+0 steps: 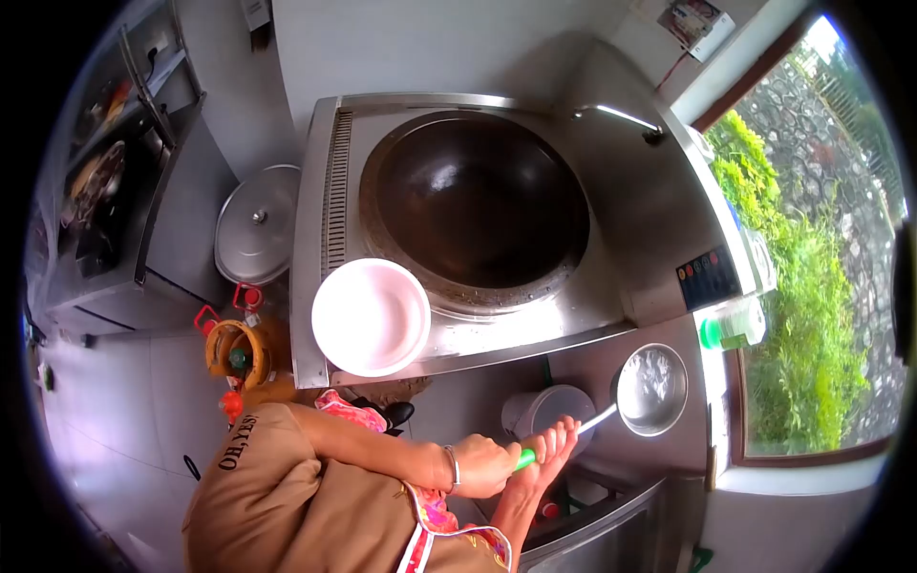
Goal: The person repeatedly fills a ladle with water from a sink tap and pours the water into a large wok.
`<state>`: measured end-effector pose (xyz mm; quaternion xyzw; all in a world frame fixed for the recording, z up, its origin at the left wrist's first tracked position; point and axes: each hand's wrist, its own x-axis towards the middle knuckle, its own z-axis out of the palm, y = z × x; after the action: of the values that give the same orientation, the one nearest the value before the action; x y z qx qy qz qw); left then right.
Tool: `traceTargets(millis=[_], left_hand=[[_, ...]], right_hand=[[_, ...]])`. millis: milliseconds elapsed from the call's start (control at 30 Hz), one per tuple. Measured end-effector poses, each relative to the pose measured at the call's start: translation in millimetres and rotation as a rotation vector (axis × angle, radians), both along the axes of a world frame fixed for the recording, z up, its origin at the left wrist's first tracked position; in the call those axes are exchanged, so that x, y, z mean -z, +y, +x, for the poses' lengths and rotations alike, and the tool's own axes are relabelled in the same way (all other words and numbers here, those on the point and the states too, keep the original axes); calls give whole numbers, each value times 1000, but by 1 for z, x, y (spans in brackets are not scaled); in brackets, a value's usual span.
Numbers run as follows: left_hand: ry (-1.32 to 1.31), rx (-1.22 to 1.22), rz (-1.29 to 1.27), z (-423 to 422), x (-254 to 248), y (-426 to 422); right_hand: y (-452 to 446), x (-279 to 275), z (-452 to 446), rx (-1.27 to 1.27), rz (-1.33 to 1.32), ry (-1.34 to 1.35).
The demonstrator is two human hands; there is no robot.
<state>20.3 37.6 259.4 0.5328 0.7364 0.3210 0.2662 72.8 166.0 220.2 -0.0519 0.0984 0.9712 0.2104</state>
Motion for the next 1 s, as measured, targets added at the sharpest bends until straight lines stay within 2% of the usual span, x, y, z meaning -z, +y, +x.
traceTargets(millis=[167, 333, 433, 467, 500, 567, 600, 633, 667, 733, 767, 833, 933, 1000], left_hand=[[60, -302, 16, -39, 10, -21], [-88, -441, 51, -74, 15, -37], [-179, -512, 121, -83, 42, -39], [-292, -501, 125, -87, 42, -42], [-298, -506, 127, -90, 43, -44], [-932, -399, 144, -95, 46, -44], [-937, -402, 147, -95, 52, -42], [-1077, -365, 250, -93, 61, -39], [-1213, -325, 354, -92, 70, -35], [-1276, -308, 433, -88, 81, -28], [-1335, -290, 511, -88, 85, -26], [-1349, -241, 493, -89, 91, -24], [-1359, -171, 462, -89, 101, -19], [-1525, -113, 401, -87, 105, -17]], right_hand=[[-12, 6, -78, -253, -2, 24], [-22, 15, -129, -406, 109, -78], [-24, 27, -146, -474, 135, -135], [-24, 31, -149, -497, 185, -118], [-23, 33, -151, -503, 187, -125], [-21, 33, -155, -533, 326, -181], [-20, 31, -158, -530, 445, -254], [-19, 31, -159, -533, 446, -256], [-17, 31, -160, -538, 600, -312], [-16, 25, -162, -539, 890, -439], [-16, 22, -163, -538, 890, -440], [-17, 18, -164, -507, 1105, -566], [-25, 8, -163, -437, 1238, -728], [-28, 6, -159, -382, 1357, -743]])
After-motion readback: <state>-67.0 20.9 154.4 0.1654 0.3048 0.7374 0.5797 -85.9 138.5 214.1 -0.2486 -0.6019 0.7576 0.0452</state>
